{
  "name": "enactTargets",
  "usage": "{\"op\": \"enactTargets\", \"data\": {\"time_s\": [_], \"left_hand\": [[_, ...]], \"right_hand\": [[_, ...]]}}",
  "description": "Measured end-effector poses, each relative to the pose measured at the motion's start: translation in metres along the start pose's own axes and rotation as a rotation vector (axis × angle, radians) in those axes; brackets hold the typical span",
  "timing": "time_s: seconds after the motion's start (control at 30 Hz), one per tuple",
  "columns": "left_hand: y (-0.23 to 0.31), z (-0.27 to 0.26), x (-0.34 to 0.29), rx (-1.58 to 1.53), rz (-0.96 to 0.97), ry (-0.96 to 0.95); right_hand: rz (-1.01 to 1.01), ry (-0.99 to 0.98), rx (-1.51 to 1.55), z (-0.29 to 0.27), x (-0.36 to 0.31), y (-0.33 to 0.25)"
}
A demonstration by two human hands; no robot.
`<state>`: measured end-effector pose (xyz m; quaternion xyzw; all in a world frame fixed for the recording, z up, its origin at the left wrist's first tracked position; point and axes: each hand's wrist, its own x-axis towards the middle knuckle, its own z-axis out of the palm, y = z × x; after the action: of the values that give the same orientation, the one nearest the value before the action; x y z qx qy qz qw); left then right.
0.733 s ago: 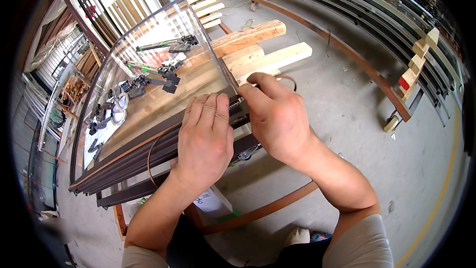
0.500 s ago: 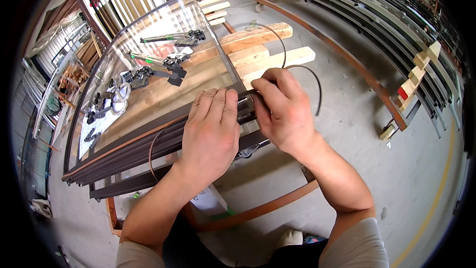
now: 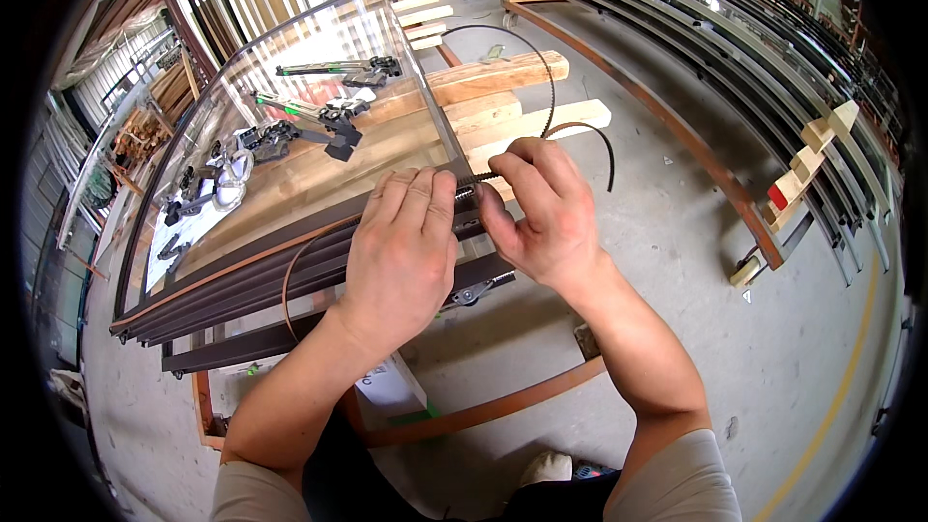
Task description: The person attaches rubber seals and hardware to a metal window frame. They press the seals into the frame grooves, cut a length of seal with shears, and use a power drill to fasten a metal bracket.
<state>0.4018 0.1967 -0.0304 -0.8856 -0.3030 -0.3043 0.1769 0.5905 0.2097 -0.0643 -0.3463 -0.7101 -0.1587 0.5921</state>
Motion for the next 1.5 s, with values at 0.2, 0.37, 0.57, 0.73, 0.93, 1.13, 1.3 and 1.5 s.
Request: {"op": "enactTargets", "data": {"time_s": [0.2,0.37,0.57,0.73,0.93,1.13,1.3,1.5], "left_hand": [[0.0001,-0.0002,0.0018,-0.023,0.012,0.005],[-0.0014,0.0002,0.0001,0.006,0.02,0.007],[-0.002,0.0007,0.0008,-0.004,0.017,0.005],[-0.0023,-0.0005,0.0018,0.016,0.03,-0.004],[-0.0017,-0.0007,0.0016,0.012,0.022,-0.014],[-0.0026,-0.0017,0.001,0.019,0.015,-0.017],[-0.0019,0.0008,0.0014,0.018,0.017,-0.005],[-0.0022,0.0001,0.0015,0.007,0.014,-0.007]], "right_hand": [[-0.017,-0.001,-0.028,-0.001,0.001,0.0013],[-0.027,0.017,-0.015,0.0013,0.0009,0.0015],[-0.044,0.006,-0.03,0.0003,0.0013,0.0029],[-0.055,0.02,-0.028,0.0013,0.0018,0.0038],[-0.043,0.007,-0.029,-0.0005,0.002,0.002],[-0.047,0.0,-0.02,-0.0001,0.003,0.0017],[-0.055,0.005,-0.019,-0.0014,0.0028,0.0034],[-0.048,-0.01,-0.012,-0.0016,0.0033,0.0025]]}}
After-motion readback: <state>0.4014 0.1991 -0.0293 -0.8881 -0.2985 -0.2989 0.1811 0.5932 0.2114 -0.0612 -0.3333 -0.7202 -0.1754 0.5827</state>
